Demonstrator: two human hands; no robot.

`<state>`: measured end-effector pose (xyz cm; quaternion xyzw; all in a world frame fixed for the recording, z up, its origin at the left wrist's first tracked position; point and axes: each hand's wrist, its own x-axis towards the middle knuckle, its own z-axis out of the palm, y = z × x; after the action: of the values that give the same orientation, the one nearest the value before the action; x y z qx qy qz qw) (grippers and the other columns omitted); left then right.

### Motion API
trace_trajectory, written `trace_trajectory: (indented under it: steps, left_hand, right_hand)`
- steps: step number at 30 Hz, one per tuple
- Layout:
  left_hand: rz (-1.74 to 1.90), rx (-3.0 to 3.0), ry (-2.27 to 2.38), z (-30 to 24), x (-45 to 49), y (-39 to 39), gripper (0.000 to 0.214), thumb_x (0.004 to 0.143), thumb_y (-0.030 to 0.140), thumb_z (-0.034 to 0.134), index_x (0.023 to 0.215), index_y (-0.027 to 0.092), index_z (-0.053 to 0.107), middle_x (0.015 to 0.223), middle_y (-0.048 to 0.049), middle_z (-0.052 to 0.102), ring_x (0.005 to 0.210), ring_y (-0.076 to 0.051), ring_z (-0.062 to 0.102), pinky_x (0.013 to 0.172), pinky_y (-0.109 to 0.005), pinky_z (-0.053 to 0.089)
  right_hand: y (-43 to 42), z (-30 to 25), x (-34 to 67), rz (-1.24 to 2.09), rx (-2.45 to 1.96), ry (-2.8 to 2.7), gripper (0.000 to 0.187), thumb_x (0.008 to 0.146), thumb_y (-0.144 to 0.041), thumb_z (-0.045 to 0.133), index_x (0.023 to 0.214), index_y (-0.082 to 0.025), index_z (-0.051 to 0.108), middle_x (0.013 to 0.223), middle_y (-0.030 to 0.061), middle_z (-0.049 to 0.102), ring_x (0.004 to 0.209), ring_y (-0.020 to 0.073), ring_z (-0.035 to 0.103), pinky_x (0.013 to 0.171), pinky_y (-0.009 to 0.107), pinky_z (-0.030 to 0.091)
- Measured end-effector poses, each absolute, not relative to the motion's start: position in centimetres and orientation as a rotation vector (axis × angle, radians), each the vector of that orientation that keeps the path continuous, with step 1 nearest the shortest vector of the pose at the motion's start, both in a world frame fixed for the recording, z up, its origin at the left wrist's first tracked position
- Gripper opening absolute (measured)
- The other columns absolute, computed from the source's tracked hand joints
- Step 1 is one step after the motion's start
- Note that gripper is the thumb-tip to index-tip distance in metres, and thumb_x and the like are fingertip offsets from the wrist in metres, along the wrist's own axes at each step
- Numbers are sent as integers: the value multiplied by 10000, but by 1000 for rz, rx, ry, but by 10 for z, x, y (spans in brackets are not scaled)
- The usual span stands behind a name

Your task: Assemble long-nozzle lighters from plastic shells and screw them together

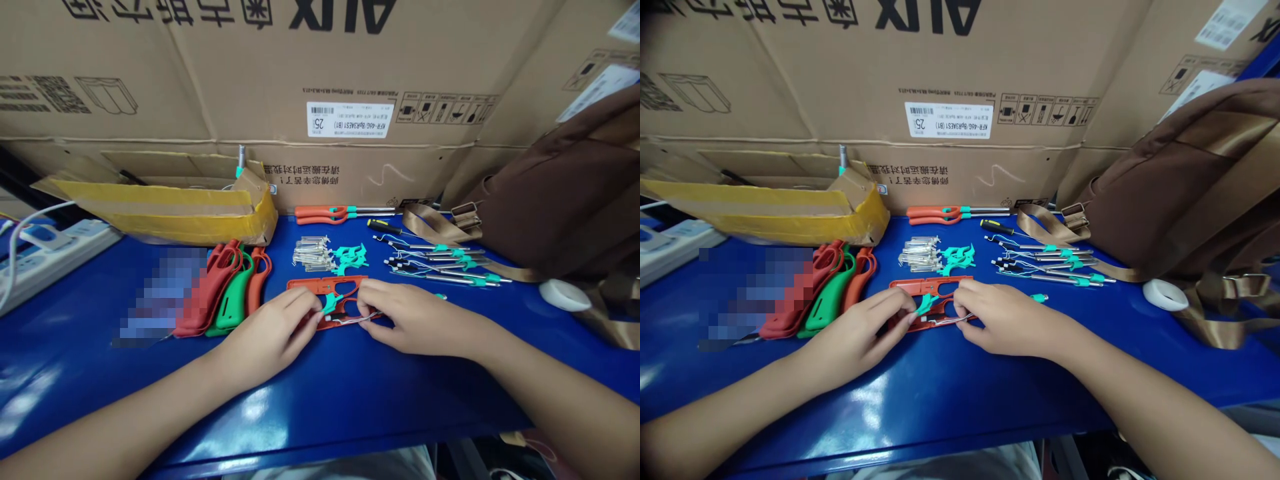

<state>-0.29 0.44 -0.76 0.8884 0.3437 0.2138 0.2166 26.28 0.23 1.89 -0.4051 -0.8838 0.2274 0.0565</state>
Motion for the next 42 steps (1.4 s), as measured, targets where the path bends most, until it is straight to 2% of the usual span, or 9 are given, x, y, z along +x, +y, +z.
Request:
trace_trajectory:
  steps: [8,14,22,28,36,42]
  left_hand:
    - [564,2427,963,-9,-3,4,142,1063,239,421,959,209,513,954,-26,603,872,-173,598,803,-295,485]
    - [553,2444,945,-9,-2,5,140,1058,238,426,976,209,535,971,-37,625,906,-188,610,848,-319,496]
    - [573,2433,923,-10,-2,3,147,1059,247,435,966,208,543,964,-39,630,921,-193,615,854,-318,499]
    - [560,2423,912,-10,-1,4,147,1058,248,434,972,204,545,982,-44,627,935,-198,608,866,-329,495]
    - [548,2418,927,-9,-2,4,139,1059,240,435,978,201,541,981,-39,624,933,-194,607,869,-327,489]
    - [576,2455,912,-12,-3,4,126,1062,234,451,993,203,552,991,-36,636,939,-187,620,872,-316,494]
  right_hand:
    - [4,19,260,688,-1233,-2709,41,1007,-240,526,998,-211,553,1022,33,625,872,184,595,737,312,437]
    - [0,22,260,658,-1240,-2749,45,991,-214,543,1036,-213,549,1075,44,631,911,197,611,766,324,449]
    - [-1,22,255,601,-1301,-2750,63,985,-259,574,991,-216,529,1027,37,635,840,186,608,708,304,424]
    - [-2,20,252,512,-1287,-2787,114,999,-284,535,921,-206,505,921,21,598,738,168,548,639,303,371]
    - [2,24,262,549,-1084,-2780,101,1020,-204,444,1015,-209,544,972,21,601,781,146,549,685,288,390]
    - [1,29,268,667,-1015,-2767,69,941,-158,535,970,-211,569,1016,6,583,731,109,503,646,260,371]
